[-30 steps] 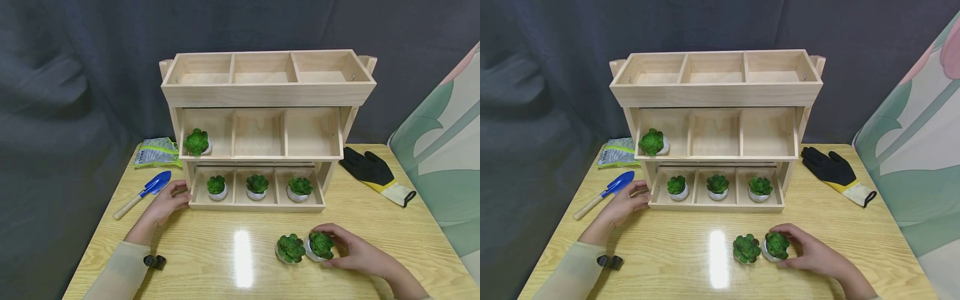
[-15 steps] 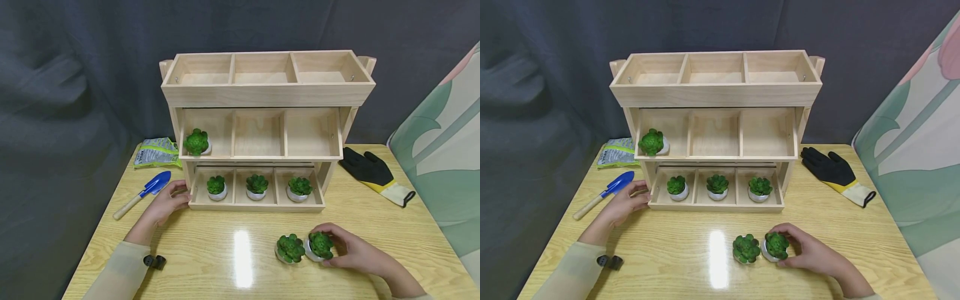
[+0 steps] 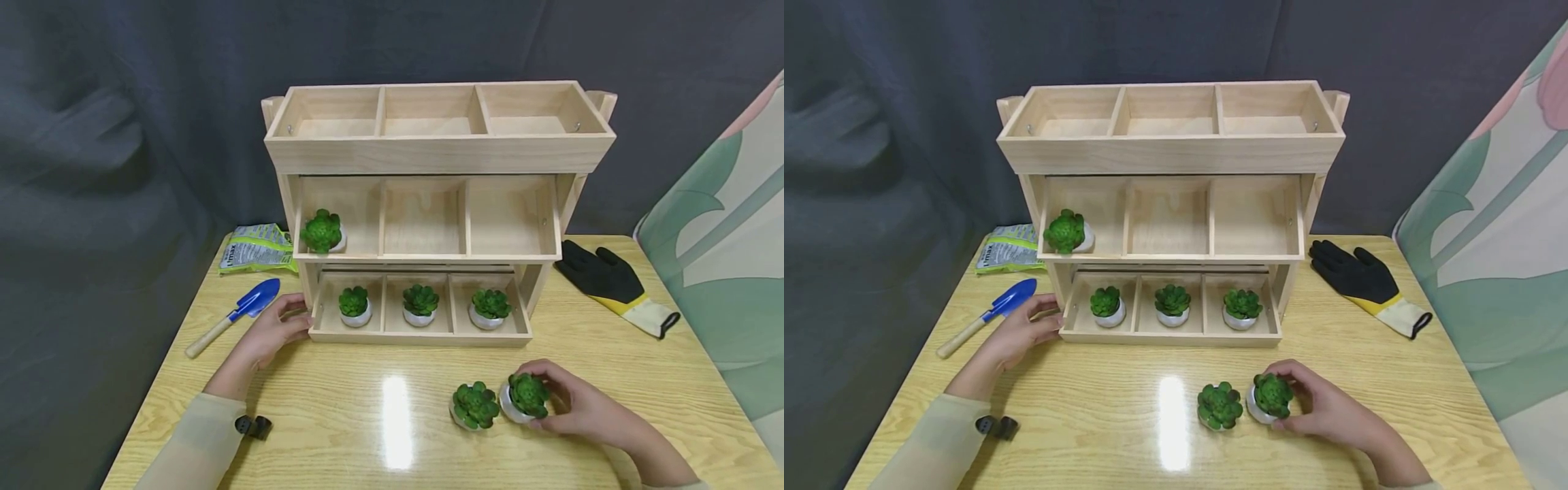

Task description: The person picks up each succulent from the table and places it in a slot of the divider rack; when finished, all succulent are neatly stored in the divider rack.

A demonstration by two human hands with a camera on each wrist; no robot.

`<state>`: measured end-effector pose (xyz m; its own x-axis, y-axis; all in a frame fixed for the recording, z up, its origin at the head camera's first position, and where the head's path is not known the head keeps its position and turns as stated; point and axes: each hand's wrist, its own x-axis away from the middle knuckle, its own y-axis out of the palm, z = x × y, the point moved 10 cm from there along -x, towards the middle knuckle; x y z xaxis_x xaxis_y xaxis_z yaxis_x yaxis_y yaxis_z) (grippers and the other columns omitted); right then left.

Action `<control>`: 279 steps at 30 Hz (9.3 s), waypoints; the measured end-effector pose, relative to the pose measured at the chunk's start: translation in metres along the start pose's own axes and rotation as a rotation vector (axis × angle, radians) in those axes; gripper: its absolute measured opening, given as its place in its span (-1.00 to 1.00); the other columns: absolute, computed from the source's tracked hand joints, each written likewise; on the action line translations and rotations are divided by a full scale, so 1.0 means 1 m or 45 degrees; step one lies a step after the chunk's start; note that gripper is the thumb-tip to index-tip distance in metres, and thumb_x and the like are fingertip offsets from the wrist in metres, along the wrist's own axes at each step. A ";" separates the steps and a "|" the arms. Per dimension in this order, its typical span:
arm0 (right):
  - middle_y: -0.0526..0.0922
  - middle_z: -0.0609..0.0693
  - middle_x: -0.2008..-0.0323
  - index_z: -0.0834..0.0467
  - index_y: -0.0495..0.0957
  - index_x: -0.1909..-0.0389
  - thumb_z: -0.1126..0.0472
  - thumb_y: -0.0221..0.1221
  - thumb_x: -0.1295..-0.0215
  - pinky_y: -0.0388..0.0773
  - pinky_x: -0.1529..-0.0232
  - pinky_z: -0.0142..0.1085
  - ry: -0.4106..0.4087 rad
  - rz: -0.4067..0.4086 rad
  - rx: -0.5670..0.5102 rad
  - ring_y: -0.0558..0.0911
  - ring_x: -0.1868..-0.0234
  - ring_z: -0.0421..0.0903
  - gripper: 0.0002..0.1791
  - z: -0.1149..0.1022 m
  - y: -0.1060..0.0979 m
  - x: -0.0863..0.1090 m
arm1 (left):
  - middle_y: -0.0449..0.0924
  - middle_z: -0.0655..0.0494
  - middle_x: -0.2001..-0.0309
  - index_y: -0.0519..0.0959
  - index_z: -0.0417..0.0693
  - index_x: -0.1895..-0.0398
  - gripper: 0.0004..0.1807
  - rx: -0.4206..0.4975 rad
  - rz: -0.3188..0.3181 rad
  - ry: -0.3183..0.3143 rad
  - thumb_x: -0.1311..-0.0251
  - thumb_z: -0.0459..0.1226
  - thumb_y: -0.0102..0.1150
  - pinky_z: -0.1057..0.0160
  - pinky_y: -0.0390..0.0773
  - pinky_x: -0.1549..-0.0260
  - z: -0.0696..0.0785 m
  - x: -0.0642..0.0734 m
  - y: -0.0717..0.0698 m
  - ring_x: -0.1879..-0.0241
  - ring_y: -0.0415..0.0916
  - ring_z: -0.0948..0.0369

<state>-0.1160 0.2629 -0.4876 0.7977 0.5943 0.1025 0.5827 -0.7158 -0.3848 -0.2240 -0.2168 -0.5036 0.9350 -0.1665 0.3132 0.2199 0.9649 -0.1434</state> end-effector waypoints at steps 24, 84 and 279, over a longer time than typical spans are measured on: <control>0.52 -0.22 -0.34 0.11 0.42 -0.39 0.42 0.48 -0.20 0.27 -0.35 -0.76 -0.149 0.107 0.129 0.46 -0.34 -0.47 -0.25 -0.055 -0.035 -0.018 | 0.18 -0.34 -0.59 0.11 -0.26 -0.65 -0.26 -0.015 0.005 -0.014 -0.51 -0.39 0.17 0.08 0.71 -0.30 0.001 0.001 0.000 -0.54 0.33 -0.28; 0.62 -0.08 -0.17 0.11 0.50 -0.32 0.37 0.51 -0.18 0.52 -0.25 -0.47 -0.431 0.100 0.472 0.58 -0.15 -0.21 -0.32 -0.235 -0.068 -0.168 | 0.16 -0.35 -0.58 0.10 -0.27 -0.65 -0.26 -0.014 -0.013 0.004 -0.53 -0.36 0.17 0.10 0.71 -0.30 0.001 0.000 0.000 -0.53 0.33 -0.28; 0.49 0.26 -0.45 0.15 0.33 -0.53 -0.05 0.47 -0.32 0.68 -0.28 -0.37 -0.042 -0.109 0.128 0.50 -0.42 -0.39 -0.13 -0.037 0.039 -0.036 | 0.16 -0.35 -0.58 0.09 -0.25 -0.66 -0.26 0.001 -0.003 0.001 -0.52 -0.38 0.15 0.11 0.69 -0.31 0.000 0.001 0.001 -0.54 0.33 -0.28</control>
<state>-0.1161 0.2000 -0.4725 0.7392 0.6646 0.1091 0.6287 -0.6226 -0.4660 -0.2228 -0.2164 -0.5032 0.9347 -0.1694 0.3125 0.2223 0.9646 -0.1420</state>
